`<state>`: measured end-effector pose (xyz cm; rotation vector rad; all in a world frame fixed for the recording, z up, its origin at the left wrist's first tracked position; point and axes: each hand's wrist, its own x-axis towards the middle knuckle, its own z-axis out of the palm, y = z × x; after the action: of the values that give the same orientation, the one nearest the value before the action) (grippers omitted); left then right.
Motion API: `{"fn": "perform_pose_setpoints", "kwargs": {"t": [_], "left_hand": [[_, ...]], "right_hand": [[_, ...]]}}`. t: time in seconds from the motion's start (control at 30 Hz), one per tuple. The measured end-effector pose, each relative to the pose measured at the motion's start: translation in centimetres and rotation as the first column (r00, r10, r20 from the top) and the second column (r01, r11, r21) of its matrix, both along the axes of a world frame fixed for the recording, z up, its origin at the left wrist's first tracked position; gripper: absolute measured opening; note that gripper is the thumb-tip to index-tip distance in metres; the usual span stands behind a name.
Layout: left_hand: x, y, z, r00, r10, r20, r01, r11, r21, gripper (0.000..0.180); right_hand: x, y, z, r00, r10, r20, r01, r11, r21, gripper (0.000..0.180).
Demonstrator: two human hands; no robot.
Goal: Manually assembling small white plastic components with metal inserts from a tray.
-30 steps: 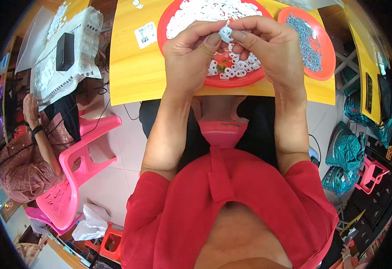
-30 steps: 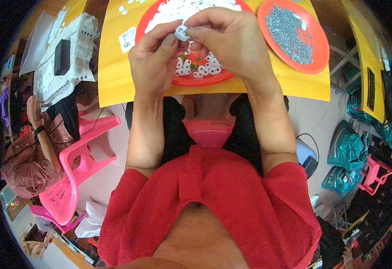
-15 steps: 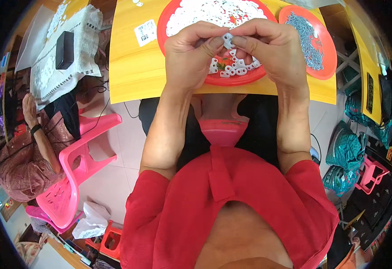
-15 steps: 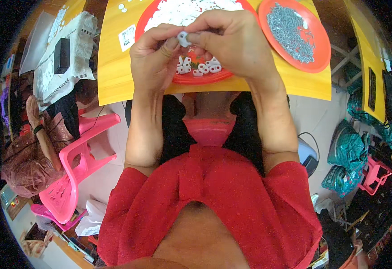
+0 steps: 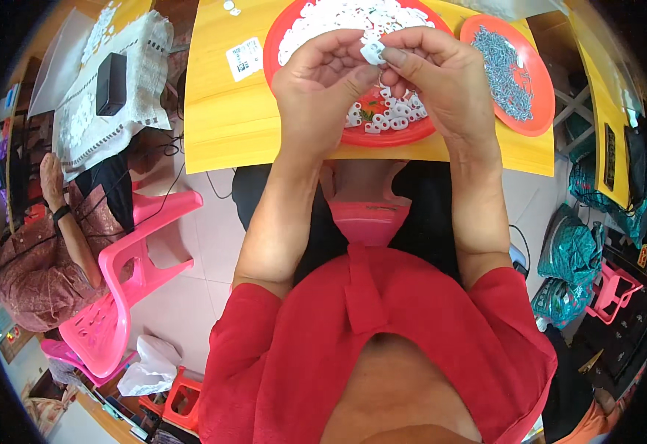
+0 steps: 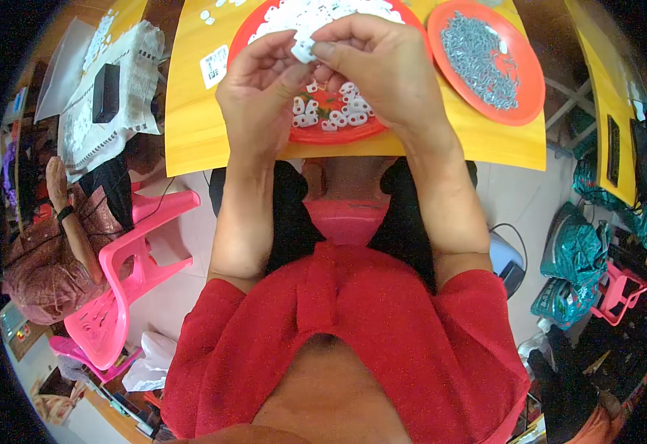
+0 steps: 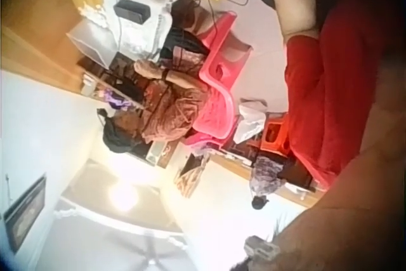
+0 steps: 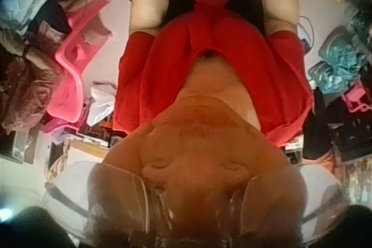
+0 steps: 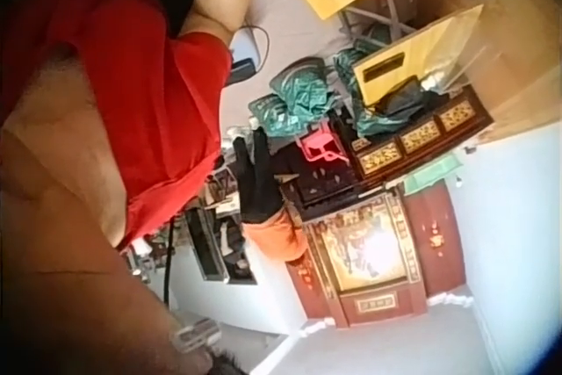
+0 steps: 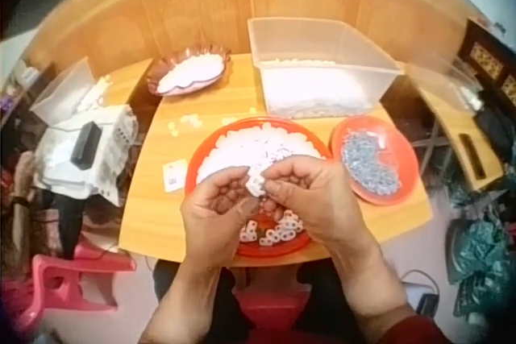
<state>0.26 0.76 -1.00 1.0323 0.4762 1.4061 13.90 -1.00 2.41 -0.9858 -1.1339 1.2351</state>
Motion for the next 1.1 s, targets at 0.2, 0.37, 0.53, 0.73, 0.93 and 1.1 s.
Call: {"fn": "perform_pose_setpoints", "kwargs": {"t": [0.2,0.37,0.53,0.73,0.93,1.1], "left_hand": [[-0.2,-0.2,-0.3,0.973,0.159,-0.164,-0.137,0.981,0.139,0.025],[0.0,-0.1,-0.3,0.961,0.203,-0.186,-0.175,0.972,0.158,0.019],[-0.2,0.3,-0.4,0.938,0.242,-0.249,-0.197,0.961,0.193,0.015],[0.2,-0.3,0.4,0.975,0.142,-0.172,-0.139,0.990,0.029,0.014],[-2.2,0.5,-0.2,0.572,0.460,-0.679,-0.152,0.873,0.463,0.020],[-1.6,0.2,1.5,0.347,0.404,-0.847,0.203,0.849,0.488,0.022]], "right_hand": [[0.0,0.0,-0.1,1.000,-0.002,-0.016,0.002,1.000,-0.005,0.015],[0.1,0.2,-0.3,0.999,0.016,-0.040,-0.017,1.000,-0.020,0.014],[-0.2,0.5,-0.6,1.000,-0.008,0.000,0.008,1.000,0.004,0.013],[0.1,-0.2,0.6,0.999,-0.029,0.023,0.030,0.999,-0.035,0.015],[3.2,1.8,2.5,0.937,-0.317,0.148,0.299,0.946,0.127,0.010],[11.9,10.9,8.8,0.294,-0.727,0.621,0.331,0.686,0.648,0.019]]}}
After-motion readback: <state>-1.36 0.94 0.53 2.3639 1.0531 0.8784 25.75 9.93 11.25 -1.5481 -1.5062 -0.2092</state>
